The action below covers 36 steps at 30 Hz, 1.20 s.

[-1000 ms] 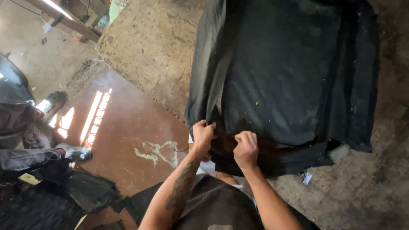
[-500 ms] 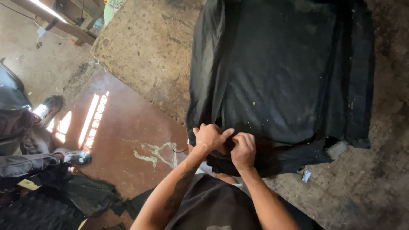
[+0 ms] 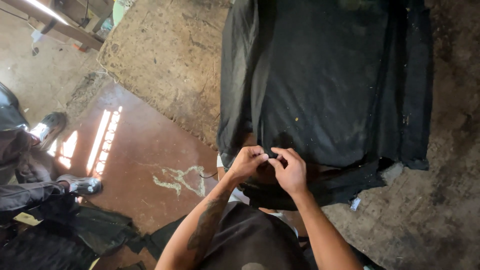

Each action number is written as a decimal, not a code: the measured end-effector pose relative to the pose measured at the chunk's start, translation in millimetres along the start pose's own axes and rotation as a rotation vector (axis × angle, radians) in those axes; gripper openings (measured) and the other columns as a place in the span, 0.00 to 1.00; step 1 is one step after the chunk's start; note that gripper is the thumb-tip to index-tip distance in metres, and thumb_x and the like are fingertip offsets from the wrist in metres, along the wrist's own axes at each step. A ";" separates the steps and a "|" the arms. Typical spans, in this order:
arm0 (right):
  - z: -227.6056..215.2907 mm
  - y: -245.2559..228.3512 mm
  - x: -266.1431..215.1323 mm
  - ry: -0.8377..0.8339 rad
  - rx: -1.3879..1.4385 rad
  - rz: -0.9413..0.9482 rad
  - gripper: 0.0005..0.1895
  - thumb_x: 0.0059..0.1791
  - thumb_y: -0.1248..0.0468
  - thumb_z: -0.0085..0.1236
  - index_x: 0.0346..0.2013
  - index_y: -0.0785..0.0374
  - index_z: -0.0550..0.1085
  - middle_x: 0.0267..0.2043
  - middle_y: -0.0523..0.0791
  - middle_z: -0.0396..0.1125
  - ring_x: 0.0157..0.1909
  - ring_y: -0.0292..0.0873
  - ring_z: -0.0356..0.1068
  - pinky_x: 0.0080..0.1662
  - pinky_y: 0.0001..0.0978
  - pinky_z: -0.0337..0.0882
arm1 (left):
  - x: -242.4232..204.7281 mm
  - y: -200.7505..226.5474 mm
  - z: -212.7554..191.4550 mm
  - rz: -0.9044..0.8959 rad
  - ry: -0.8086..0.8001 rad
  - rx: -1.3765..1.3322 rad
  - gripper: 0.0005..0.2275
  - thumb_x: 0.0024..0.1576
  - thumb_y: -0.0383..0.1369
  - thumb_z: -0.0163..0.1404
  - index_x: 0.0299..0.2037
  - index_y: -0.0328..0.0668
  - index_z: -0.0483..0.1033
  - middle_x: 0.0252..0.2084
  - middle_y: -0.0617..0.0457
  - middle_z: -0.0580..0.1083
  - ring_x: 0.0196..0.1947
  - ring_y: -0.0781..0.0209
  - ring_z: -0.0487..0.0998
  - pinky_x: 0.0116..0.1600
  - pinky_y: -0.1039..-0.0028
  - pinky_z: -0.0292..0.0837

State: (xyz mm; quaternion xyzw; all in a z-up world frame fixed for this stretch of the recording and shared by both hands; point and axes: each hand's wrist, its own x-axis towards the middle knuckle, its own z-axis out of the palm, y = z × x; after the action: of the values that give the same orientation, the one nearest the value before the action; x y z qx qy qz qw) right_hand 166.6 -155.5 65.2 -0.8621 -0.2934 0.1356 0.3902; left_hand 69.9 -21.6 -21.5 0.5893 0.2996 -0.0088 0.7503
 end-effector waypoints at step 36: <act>59.0 99.6 -23.7 0.176 0.648 0.511 0.11 0.53 0.75 0.50 0.34 0.54 0.73 0.35 0.35 0.62 0.40 0.33 0.58 0.47 0.25 0.63 | 7.8 9.3 38.1 -0.445 0.339 -0.544 0.09 0.63 0.34 0.53 0.35 0.36 0.76 0.29 0.45 0.73 0.29 0.47 0.83 0.37 0.61 0.84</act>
State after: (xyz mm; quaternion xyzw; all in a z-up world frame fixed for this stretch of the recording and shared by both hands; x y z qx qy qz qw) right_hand 160.4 -187.0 -48.4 -0.7482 0.0222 0.2393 0.6184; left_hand 96.5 -50.0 -12.1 0.2826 0.5313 0.0062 0.7986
